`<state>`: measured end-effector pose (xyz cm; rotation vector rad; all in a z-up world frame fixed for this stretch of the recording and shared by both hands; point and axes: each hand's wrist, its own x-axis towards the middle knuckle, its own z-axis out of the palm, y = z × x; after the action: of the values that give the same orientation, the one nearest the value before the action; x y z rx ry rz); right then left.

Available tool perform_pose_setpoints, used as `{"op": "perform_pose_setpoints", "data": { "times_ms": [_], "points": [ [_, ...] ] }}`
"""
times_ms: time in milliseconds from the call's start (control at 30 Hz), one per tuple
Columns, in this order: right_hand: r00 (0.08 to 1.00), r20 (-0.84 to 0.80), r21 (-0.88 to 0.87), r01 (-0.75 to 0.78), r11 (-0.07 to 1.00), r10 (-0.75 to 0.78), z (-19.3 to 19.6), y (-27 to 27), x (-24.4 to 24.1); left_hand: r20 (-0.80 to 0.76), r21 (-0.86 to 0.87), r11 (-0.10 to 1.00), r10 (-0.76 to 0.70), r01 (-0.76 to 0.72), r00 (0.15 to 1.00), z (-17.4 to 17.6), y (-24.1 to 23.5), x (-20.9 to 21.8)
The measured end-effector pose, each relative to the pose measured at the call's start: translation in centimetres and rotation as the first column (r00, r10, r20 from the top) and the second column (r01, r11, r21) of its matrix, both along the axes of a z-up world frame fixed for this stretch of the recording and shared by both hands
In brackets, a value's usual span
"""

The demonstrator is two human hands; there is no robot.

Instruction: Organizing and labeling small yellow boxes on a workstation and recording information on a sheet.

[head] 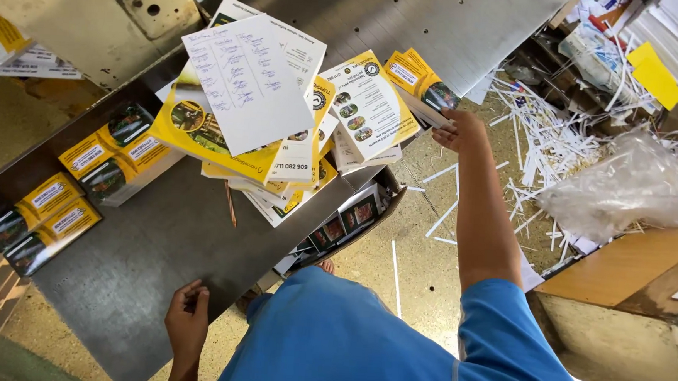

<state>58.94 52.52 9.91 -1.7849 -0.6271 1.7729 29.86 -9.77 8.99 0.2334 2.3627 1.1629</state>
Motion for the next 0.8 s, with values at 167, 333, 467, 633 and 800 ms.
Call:
{"op": "perform_pose_setpoints", "data": {
  "times_ms": [167,333,467,633,800],
  "points": [
    [0.982,0.157,-0.032,0.111,0.993,-0.105,2.1,-0.6,-1.4,-0.025,-0.002,1.000,-0.009,0.009,1.000,0.9,0.3,-0.1],
    [0.985,0.122,-0.048,0.132,0.990,-0.125,2.0,0.7,-2.1,0.010,-0.005,1.000,0.003,-0.003,1.000,0.3,-0.6,-0.1],
    [0.990,-0.017,-0.093,0.135,0.987,-0.137,1.3,1.8,-2.1,0.023,-0.028,0.999,0.027,-0.026,0.999,-0.2,-1.3,-0.2],
    [0.960,-0.192,-0.019,0.205,0.979,-0.205,0.7,2.0,-2.8,0.052,-0.001,0.996,0.090,-0.090,0.995,-0.7,-2.8,-0.2],
    [0.948,-0.253,0.129,0.232,0.964,-0.194,1.6,1.4,-3.2,0.082,-0.037,0.992,0.120,-0.117,0.989,0.9,-3.3,-0.4]
  ]
}}
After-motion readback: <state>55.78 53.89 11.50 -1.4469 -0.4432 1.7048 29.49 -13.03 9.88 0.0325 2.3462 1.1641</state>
